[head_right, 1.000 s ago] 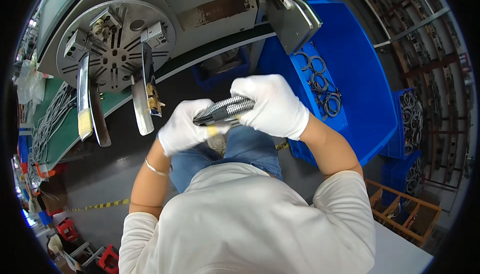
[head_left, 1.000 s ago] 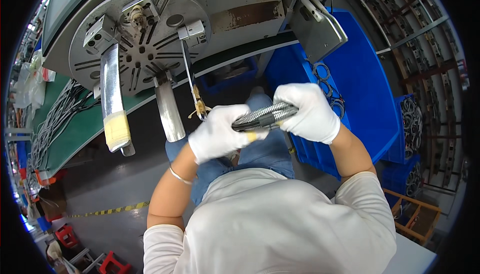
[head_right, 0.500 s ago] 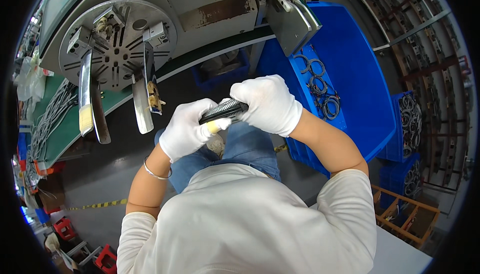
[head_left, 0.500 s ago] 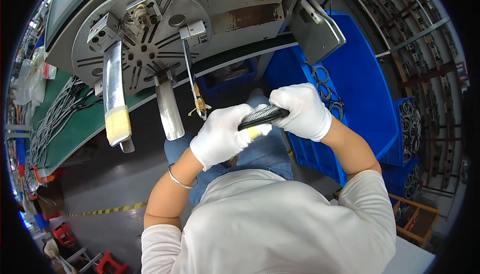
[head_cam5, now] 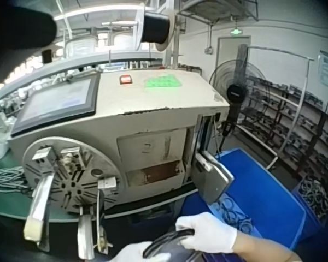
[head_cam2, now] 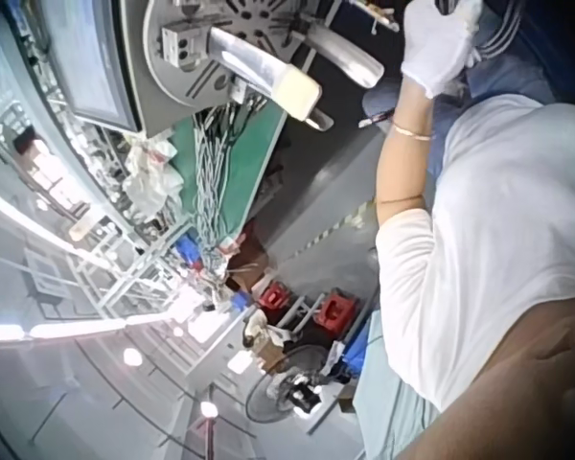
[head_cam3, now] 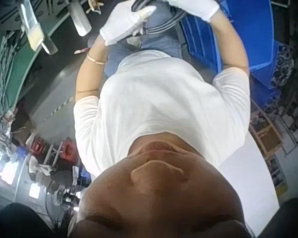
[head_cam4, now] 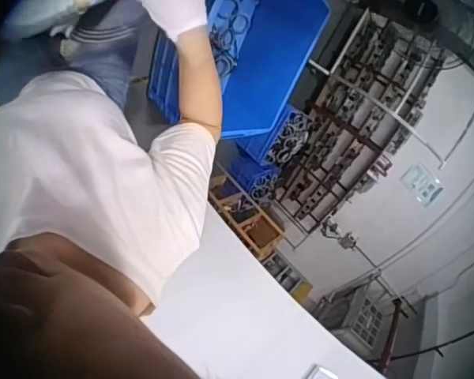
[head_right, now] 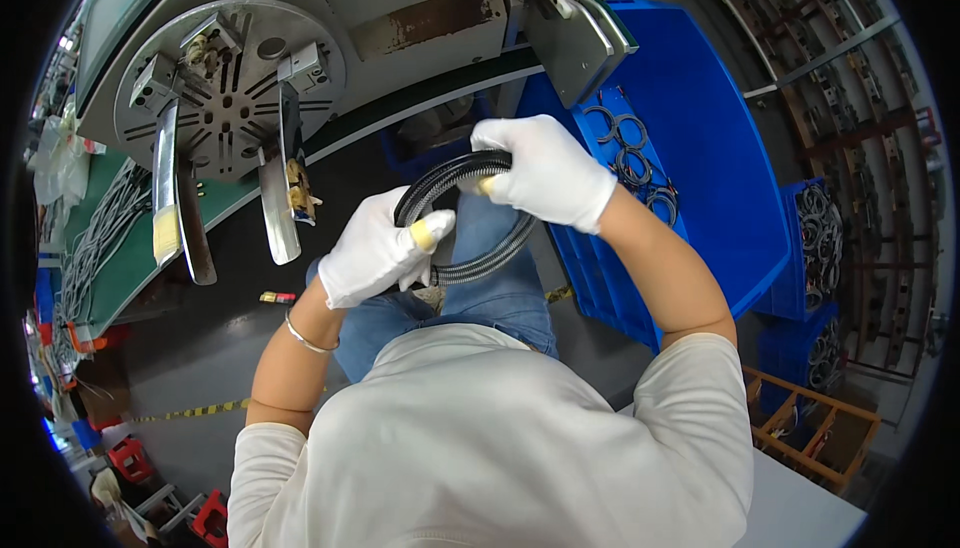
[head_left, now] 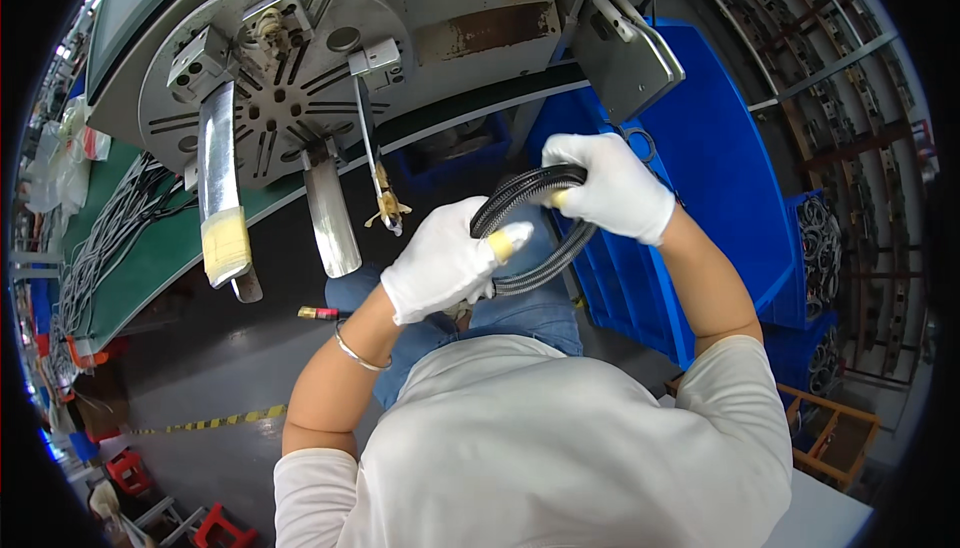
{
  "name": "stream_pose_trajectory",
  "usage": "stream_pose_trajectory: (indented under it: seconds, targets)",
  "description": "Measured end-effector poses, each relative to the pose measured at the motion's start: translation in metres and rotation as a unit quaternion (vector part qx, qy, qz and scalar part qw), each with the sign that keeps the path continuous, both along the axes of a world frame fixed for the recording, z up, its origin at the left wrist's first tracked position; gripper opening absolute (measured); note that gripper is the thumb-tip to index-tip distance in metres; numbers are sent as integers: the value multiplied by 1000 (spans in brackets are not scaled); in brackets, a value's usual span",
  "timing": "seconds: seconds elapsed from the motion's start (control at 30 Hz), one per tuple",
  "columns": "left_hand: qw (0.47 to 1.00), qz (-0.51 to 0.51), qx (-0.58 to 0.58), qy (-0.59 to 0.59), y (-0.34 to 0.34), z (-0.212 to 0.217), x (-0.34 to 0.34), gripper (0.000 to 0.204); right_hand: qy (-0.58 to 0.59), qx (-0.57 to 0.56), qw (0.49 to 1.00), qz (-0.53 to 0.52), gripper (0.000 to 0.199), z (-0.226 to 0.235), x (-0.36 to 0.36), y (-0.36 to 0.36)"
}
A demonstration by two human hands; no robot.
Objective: Winding long industrial cables into coils using a machine and securing them.
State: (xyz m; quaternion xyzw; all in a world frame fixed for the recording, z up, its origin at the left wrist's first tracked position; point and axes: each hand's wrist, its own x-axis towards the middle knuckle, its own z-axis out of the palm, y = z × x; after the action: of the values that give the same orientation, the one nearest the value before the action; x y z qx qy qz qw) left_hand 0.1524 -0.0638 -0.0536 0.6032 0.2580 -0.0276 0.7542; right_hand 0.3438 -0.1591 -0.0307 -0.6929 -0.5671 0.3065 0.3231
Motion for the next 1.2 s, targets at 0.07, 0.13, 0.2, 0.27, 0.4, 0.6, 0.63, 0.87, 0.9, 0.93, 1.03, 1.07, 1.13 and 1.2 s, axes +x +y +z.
stream_pose_trajectory:
  seconds: [0.07,0.13,0.2,0.27,0.4,0.6,0.63,0.87,0.9,0.93,1.03,1.07,1.13,1.2]
  targets:
    - [999,23,28,7,-12,-4,9,36,-146,115,982,-9,22,-9,-1,0]
    - [991,57,113,-43,-20,-4,18,37,-69,90,993,-27,21,-12,-2,-4]
    - [979,56,193,-44,-25,1,23,38,-31,80,995,-40,21,-10,0,-11]
    - [971,28,235,-42,-30,11,28,38,-42,90,995,-31,21,-3,4,-23]
    - [922,33,372,-101,-53,42,44,39,-66,116,990,-38,21,14,26,-48]
    - [622,36,644,-445,-78,84,65,33,62,186,957,-211,18,46,92,-82]
    - [609,-10,606,-512,-78,84,65,30,111,212,939,-246,15,47,96,-84]
    - [842,132,411,-324,-58,30,121,54,516,349,753,-213,24,48,110,-46]
    - [894,170,329,-251,-51,24,136,59,542,340,726,-252,27,48,109,-34]
    - [862,195,335,-327,-45,21,149,58,548,350,733,-201,27,47,105,-24]
    - [824,207,317,-421,-34,24,181,35,587,365,695,-199,19,49,94,4]
    - [847,234,270,-394,-29,27,187,24,587,370,699,-174,19,51,94,12]
    - [861,280,217,-364,-18,34,197,14,403,436,764,-251,19,53,98,28]
    - [863,304,197,-354,0,40,206,15,266,411,808,-327,25,51,112,38]
